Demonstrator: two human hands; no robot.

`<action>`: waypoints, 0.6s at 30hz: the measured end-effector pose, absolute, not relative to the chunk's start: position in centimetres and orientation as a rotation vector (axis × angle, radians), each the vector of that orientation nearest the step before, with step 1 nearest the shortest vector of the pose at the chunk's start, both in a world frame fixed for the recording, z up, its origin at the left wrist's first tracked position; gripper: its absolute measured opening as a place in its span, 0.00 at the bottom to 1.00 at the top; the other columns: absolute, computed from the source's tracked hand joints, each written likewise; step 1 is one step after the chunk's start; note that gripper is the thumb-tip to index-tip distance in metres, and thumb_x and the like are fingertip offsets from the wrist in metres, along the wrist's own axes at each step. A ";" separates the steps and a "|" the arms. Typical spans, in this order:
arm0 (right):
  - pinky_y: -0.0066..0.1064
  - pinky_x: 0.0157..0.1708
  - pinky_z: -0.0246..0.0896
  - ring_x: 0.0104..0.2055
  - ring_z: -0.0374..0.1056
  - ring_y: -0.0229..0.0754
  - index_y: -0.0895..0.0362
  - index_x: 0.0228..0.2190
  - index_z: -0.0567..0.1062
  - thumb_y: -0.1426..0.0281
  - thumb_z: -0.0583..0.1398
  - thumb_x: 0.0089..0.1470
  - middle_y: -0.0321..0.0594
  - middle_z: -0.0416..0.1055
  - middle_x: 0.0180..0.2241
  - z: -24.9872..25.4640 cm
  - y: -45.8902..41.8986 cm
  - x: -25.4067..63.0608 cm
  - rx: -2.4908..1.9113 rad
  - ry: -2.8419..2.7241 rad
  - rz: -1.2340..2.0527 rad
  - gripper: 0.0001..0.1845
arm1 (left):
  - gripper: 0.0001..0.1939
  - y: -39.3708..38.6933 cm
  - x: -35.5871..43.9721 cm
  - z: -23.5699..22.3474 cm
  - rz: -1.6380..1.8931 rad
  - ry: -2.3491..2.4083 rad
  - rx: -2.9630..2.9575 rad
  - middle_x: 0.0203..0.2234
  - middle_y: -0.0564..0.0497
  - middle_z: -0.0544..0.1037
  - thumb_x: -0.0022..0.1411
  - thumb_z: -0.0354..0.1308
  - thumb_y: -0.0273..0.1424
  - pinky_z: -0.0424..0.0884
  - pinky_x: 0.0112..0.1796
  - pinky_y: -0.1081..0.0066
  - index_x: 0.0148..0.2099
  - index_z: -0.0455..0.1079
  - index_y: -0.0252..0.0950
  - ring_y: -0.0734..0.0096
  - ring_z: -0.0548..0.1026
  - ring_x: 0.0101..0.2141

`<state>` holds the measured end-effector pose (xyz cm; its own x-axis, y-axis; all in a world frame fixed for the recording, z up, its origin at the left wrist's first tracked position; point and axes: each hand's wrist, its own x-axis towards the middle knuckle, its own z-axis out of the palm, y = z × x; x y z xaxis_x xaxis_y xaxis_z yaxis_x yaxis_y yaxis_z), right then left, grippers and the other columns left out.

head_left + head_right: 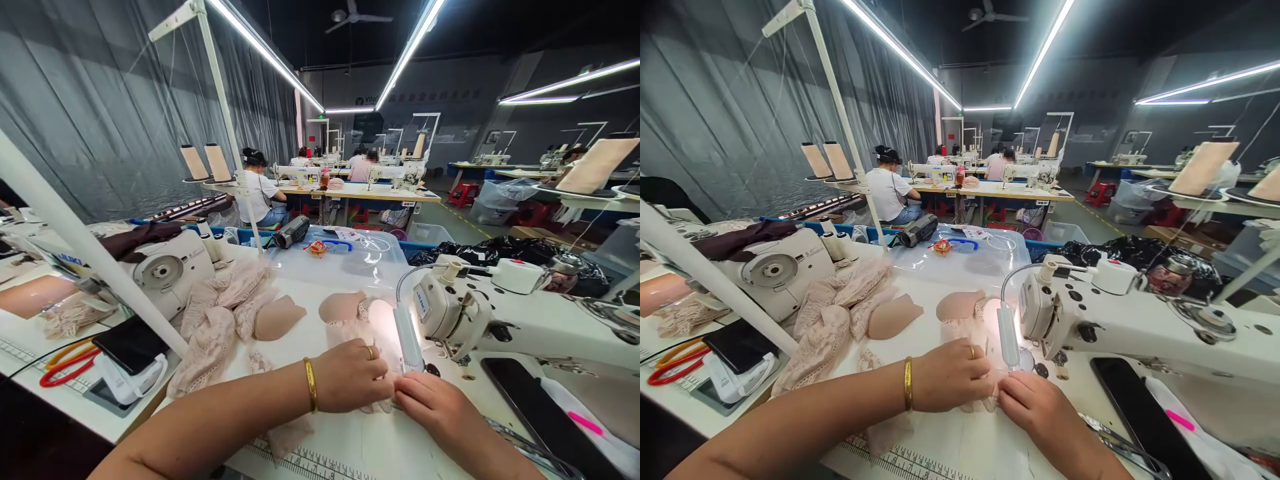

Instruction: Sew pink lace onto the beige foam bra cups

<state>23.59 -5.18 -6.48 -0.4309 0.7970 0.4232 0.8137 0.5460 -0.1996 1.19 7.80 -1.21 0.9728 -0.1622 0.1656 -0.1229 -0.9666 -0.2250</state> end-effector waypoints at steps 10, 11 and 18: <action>0.34 0.39 0.70 0.44 0.73 0.45 0.43 0.56 0.76 0.74 0.53 0.70 0.40 0.80 0.47 -7.1 -5.8 25.2 -1.395 -2.189 0.031 0.22 | 0.16 8.2 3.1 -4.0 -0.398 0.052 -3.018 0.29 0.48 0.71 0.68 0.58 0.32 0.68 0.35 0.65 0.27 0.65 0.36 0.66 0.70 0.31; 0.34 0.39 0.70 0.41 0.72 0.44 0.43 0.55 0.77 0.73 0.53 0.71 0.40 0.79 0.44 -6.8 -5.9 25.1 -1.388 -2.179 0.053 0.20 | 0.14 8.2 3.1 -4.2 -0.416 0.071 -3.011 0.29 0.49 0.71 0.68 0.57 0.31 0.68 0.37 0.66 0.28 0.65 0.36 0.67 0.69 0.31; 0.32 0.34 0.65 0.37 0.66 0.43 0.49 0.52 0.76 0.76 0.49 0.71 0.41 0.72 0.36 -5.9 -6.3 25.0 -1.363 -2.266 0.081 0.19 | 0.03 8.0 3.2 -5.2 -0.424 0.031 -3.026 0.33 0.49 0.72 0.68 0.58 0.29 0.67 0.37 0.65 0.39 0.67 0.36 0.66 0.67 0.32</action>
